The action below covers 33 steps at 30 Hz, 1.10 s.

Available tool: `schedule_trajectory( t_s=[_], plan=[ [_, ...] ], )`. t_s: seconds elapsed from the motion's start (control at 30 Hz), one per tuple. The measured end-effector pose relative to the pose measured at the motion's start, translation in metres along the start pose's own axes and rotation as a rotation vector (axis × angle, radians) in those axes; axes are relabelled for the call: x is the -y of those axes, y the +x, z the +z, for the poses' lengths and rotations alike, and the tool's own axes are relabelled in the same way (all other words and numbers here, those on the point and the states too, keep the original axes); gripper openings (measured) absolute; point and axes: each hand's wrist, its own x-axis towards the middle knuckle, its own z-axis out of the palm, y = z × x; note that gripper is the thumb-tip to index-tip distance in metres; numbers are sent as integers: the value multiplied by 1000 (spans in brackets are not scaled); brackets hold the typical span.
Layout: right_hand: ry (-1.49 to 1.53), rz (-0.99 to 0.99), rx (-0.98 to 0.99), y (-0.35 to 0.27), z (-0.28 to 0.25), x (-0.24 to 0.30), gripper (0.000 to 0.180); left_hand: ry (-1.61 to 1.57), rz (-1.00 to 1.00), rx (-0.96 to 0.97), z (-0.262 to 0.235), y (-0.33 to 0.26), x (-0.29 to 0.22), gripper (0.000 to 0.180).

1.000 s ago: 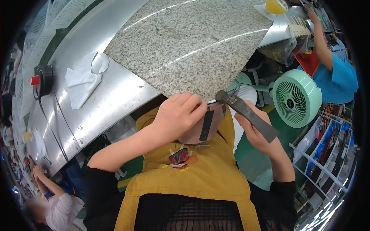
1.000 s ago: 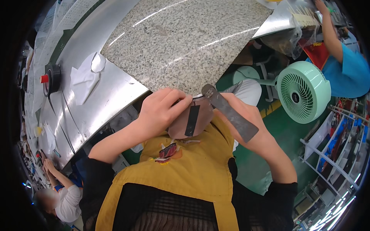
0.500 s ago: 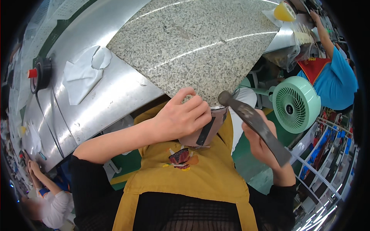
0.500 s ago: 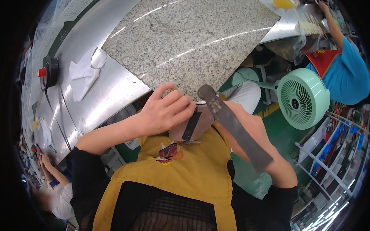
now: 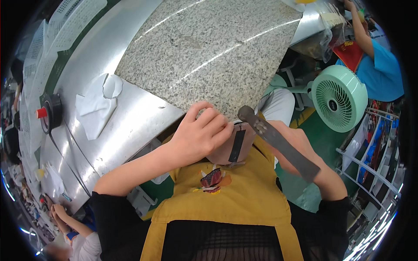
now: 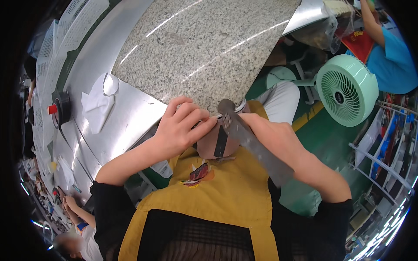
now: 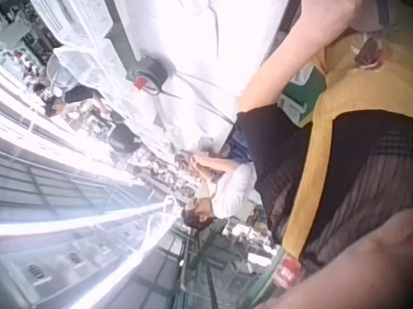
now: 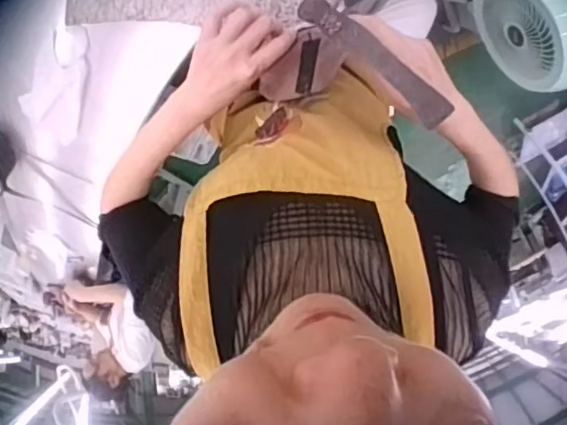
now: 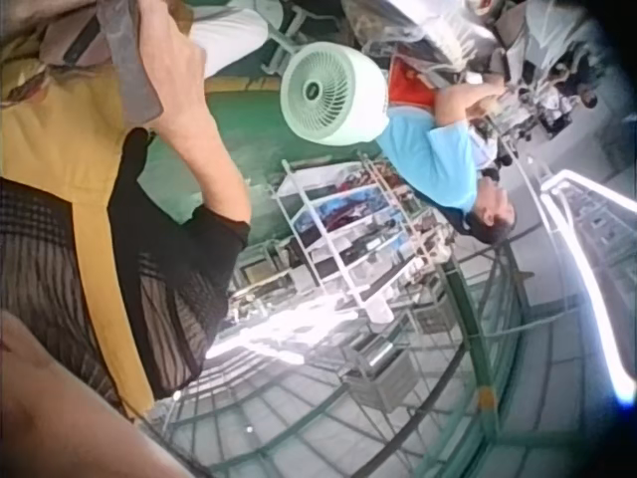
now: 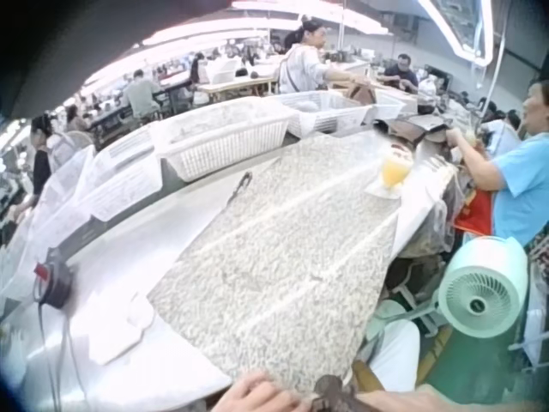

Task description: The person uses a hammer to tap a metal strip along the edge of a brown handbag placed on a granite block. They then apply glue from a yellow bottle to the edge and continue hammering the strip into place. The person works on the same handbag throughout the clip.

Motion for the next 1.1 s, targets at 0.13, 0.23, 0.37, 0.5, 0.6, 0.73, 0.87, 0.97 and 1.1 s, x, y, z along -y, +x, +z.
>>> schedule_trajectory(
  t_s=[0.13, 0.23, 0.37, 0.5, 0.6, 0.73, 0.87, 0.97, 1.1],
  plan=[
    [20, 7, 36, 3, 1, 10, 42, 8, 4, -39, 3, -1, 2, 32],
    [151, 102, 197, 5, -7, 7, 40, 38, 33, -67, 6, -9, 1, 31],
    [146, 14, 1, 8, -6, 17, 37, 67, 35, -63, 7, -11, 3, 26],
    [-25, -1, 159, 12, 3, 17, 42, 31, -72, -76, 6, -9, -5, 22],
    [-29, 5, 186, 16, -1, 20, 43, -162, -267, -56, 4, -13, -2, 25],
    [166, 100, 129, 15, -2, 20, 36, -88, -103, -52, 4, -14, 2, 23],
    [132, 35, 17, 11, -2, 23, 39, 33, -29, -40, 3, -16, -3, 23],
    [32, -39, 28, 9, 11, 17, 40, 64, -19, -90, 7, -13, -5, 21],
    [73, 13, 113, 15, 10, 22, 36, -176, -212, -90, 7, -17, 2, 19]
  ],
)
